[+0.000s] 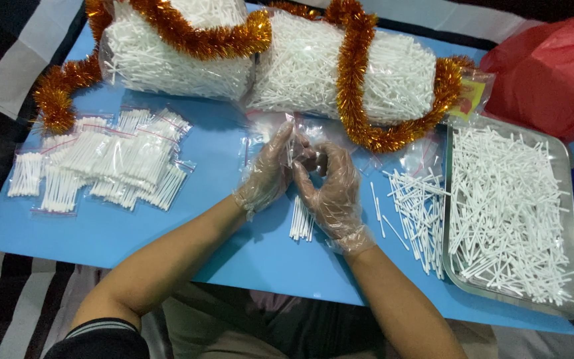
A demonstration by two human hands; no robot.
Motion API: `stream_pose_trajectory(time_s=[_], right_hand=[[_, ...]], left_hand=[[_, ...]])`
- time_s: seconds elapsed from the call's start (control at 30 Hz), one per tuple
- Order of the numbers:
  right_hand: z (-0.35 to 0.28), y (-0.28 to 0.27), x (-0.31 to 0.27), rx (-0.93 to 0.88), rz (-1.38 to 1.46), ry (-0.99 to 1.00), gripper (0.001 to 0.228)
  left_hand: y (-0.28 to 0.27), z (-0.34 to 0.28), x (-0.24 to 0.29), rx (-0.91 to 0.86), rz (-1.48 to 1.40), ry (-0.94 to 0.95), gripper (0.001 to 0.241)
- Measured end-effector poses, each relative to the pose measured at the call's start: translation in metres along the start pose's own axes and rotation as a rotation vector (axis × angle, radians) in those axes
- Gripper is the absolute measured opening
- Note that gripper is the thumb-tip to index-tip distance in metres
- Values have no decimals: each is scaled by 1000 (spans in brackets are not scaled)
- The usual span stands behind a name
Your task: The person sorts white cotton swabs by hand, gathering them from a tray and placing them into a small plastic bag.
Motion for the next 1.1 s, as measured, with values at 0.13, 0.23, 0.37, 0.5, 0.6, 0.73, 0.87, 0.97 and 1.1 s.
stream_pose_trajectory(time_s=[0.13,0.23,0.37,0.5,0.6,0.73,0.87,0.97,1.1], right_hand=[[3,2,1,-38,64,-54,26],[4,0,3,-33,62,-50,19],[9,-5,-7,-50,47,-98,10],[1,3,12,-24,-58,-205,7],[4,0,1,-30,-42,-187,8],[0,0,3,-64,59,-121,23],[-2,1,2,-109,53,-102,25],[-7,6,22,-103,18,-124,17],[-7,5,28,-74,36,-84,9]], left_hand=[[-18,23,-16,-78,-7,51,50],[-15,25,-19,-71,-34,37,45],[-8,16,-17,-73,-46,36,41],[4,6,-3,-48,-172,-53,42],[-11,14,-9,-8,-209,-74,44],[-20,25,-18,-9,-197,-119,45],[-23,21,-21,29,-165,-85,52],[-20,19,-25,37,-198,-94,51],[-20,25,-19,18,-135,-111,46]])
Point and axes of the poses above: each hand's wrist, its own z-axis towards the middle knuckle, its own y-axis out of the palm, x = y × z, the point moved 6 cm from there along z, towards the middle knuckle
